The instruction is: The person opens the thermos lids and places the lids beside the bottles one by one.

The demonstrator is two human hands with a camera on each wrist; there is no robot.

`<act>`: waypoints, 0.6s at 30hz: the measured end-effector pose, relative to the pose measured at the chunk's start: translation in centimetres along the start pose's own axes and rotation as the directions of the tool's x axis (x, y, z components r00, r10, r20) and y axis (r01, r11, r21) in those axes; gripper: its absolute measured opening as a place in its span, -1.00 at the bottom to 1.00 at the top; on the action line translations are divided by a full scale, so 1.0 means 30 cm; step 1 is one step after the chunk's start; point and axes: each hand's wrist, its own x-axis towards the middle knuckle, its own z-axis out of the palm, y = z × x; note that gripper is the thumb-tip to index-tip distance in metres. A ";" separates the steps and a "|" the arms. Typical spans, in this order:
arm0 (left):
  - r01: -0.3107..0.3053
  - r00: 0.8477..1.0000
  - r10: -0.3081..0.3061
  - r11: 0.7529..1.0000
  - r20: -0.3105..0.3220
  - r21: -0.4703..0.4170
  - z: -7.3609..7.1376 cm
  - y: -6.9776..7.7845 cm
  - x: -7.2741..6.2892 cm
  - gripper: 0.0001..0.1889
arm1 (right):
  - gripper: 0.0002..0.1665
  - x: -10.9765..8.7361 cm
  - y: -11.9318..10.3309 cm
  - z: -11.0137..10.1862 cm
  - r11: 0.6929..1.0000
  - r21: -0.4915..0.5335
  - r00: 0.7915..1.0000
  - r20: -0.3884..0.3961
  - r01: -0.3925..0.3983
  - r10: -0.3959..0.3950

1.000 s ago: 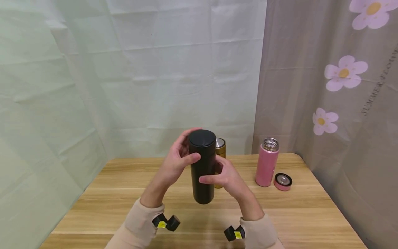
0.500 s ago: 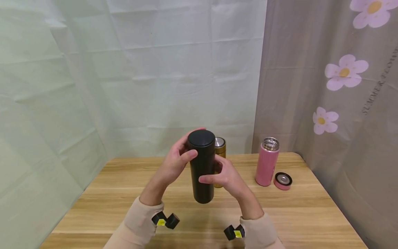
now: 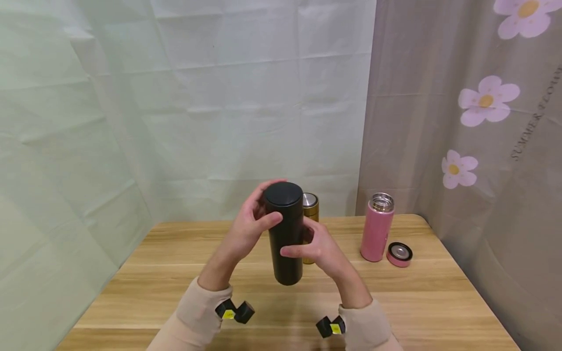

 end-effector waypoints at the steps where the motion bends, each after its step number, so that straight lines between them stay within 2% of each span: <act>1: -0.003 1.000 0.003 1.000 0.010 0.003 -0.002 0.000 0.000 0.00 | -0.31 0.000 0.000 0.000 1.000 -0.002 1.000 0.000 0.001 -0.001; 5: -0.020 0.998 0.019 1.000 0.059 0.016 -0.013 -0.003 0.002 0.02 | -0.31 0.001 0.002 0.000 1.000 -0.009 1.000 -0.001 0.002 -0.002; 8: -0.027 0.997 0.025 0.999 0.078 0.023 -0.018 -0.005 0.003 -0.03 | -0.31 0.001 0.000 -0.001 1.000 -0.011 1.000 -0.002 -0.001 0.001; 12: -0.015 0.999 0.014 1.000 0.052 0.010 -0.015 -0.008 0.003 -0.08 | -0.32 0.001 -0.003 -0.001 1.000 -0.011 1.000 -0.003 -0.005 0.005; 18: 0.005 1.000 -0.005 0.999 -0.010 -0.036 0.000 -0.007 0.002 -0.05 | -0.32 -0.001 -0.004 -0.001 1.000 -0.014 1.000 -0.007 -0.008 0.008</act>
